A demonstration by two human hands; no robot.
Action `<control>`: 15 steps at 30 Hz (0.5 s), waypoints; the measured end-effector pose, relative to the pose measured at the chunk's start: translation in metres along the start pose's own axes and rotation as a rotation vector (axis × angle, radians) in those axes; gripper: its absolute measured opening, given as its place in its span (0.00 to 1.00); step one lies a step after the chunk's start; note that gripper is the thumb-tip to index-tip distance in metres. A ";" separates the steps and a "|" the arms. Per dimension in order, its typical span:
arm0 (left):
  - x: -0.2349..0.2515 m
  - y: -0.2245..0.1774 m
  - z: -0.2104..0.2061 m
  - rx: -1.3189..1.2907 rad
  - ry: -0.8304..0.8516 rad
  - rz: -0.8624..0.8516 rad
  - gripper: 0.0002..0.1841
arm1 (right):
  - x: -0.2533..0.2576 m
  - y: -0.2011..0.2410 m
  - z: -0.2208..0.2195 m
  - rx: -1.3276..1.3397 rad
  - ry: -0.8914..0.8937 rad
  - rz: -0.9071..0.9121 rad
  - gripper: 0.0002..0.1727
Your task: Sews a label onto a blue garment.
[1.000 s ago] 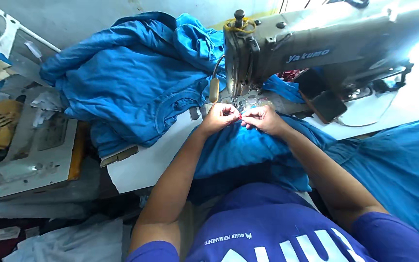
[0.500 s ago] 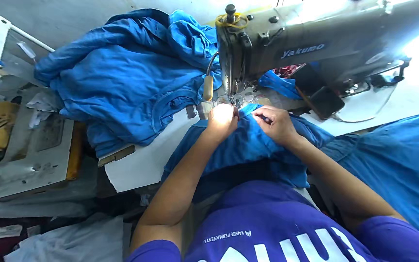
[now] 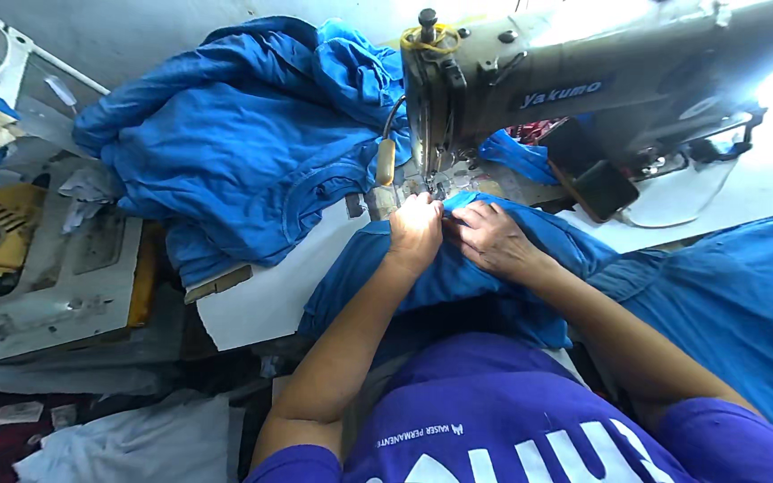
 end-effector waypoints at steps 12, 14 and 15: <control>-0.043 0.014 -0.015 -0.056 -0.185 -0.212 0.14 | -0.001 -0.003 -0.001 0.066 0.010 -0.013 0.24; -0.050 0.010 -0.016 -0.072 -0.130 -0.213 0.16 | -0.001 -0.004 0.000 0.097 0.011 -0.026 0.23; -0.051 0.009 -0.018 -0.087 -0.117 -0.220 0.18 | -0.001 -0.004 0.001 0.108 0.014 -0.034 0.23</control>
Point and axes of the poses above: each hand's wrist, its own x-axis towards the middle knuckle, its own z-axis out of the back of the hand, y = z × x, the point moved 1 cm from there along x, towards the middle knuckle, and after that the axes turned 11 degrees about x, right-handed, at the moved point
